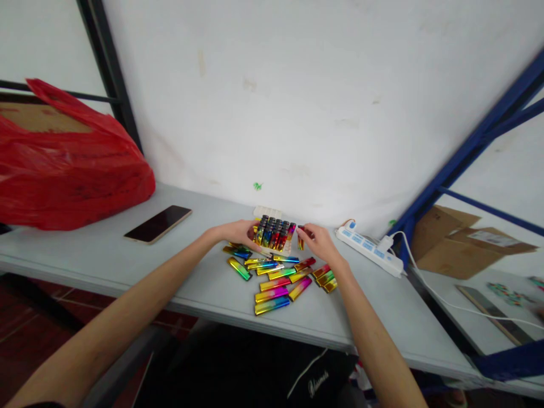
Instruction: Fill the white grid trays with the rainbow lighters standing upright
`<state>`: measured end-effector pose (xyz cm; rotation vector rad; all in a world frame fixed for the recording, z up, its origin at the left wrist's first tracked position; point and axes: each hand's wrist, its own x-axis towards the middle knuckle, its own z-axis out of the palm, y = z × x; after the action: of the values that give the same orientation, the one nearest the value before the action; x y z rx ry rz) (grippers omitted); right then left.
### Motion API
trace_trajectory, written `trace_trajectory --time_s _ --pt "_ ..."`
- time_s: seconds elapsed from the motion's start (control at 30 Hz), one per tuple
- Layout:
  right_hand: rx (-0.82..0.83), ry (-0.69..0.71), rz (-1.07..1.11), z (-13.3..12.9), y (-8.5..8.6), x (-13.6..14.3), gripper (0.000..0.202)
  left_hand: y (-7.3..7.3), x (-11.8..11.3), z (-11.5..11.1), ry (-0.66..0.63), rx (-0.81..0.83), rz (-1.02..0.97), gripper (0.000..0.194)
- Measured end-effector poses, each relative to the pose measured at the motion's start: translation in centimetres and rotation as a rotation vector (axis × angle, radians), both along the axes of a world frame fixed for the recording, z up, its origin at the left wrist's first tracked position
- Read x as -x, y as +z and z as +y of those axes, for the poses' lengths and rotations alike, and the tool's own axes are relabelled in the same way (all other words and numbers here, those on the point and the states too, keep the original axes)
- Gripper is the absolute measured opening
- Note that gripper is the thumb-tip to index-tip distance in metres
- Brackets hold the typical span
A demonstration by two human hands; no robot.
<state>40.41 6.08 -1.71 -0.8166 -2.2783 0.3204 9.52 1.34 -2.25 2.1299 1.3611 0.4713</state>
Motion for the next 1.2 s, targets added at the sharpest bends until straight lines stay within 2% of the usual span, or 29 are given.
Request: trace_trajectory --time_s 0.23,0.4,0.53,0.7,0.83,0.93,1.1,1.2 --pt "0.193 0.061 0.012 -0.1 0.0 0.1 0.044 0.4 -0.2 -0.3 0.0 0.002 0.016 0.08" --pt "0.131 0.076 -0.107 -0.1 0.3 0.0 0.044 0.5 -0.3 -0.4 0.04 0.002 0.052 0.087" --pt "0.12 0.123 -0.138 0.1 0.1 0.2 0.041 0.4 -0.2 -0.3 0.019 0.002 0.035 0.081" --pt "0.017 0.012 -0.214 0.9 -0.8 1.1 0.035 0.2 -0.1 -0.1 -0.016 0.001 -0.003 0.08" --pt "0.012 -0.039 -0.255 1.2 -1.2 1.4 0.034 0.1 0.0 -0.1 -0.01 -0.006 -0.008 0.079" --pt "0.11 0.02 -0.281 0.8 -1.2 0.8 0.042 0.2 -0.1 -0.1 0.006 -0.004 0.008 0.081" --pt "0.47 0.285 -0.284 0.2 -0.7 -0.7 0.043 0.4 -0.2 -0.3 0.017 0.025 0.009 0.079" --pt "0.566 0.322 -0.276 0.3 -0.8 -1.0 0.042 0.4 -0.3 -0.3 0.0 0.038 -0.027 0.08"
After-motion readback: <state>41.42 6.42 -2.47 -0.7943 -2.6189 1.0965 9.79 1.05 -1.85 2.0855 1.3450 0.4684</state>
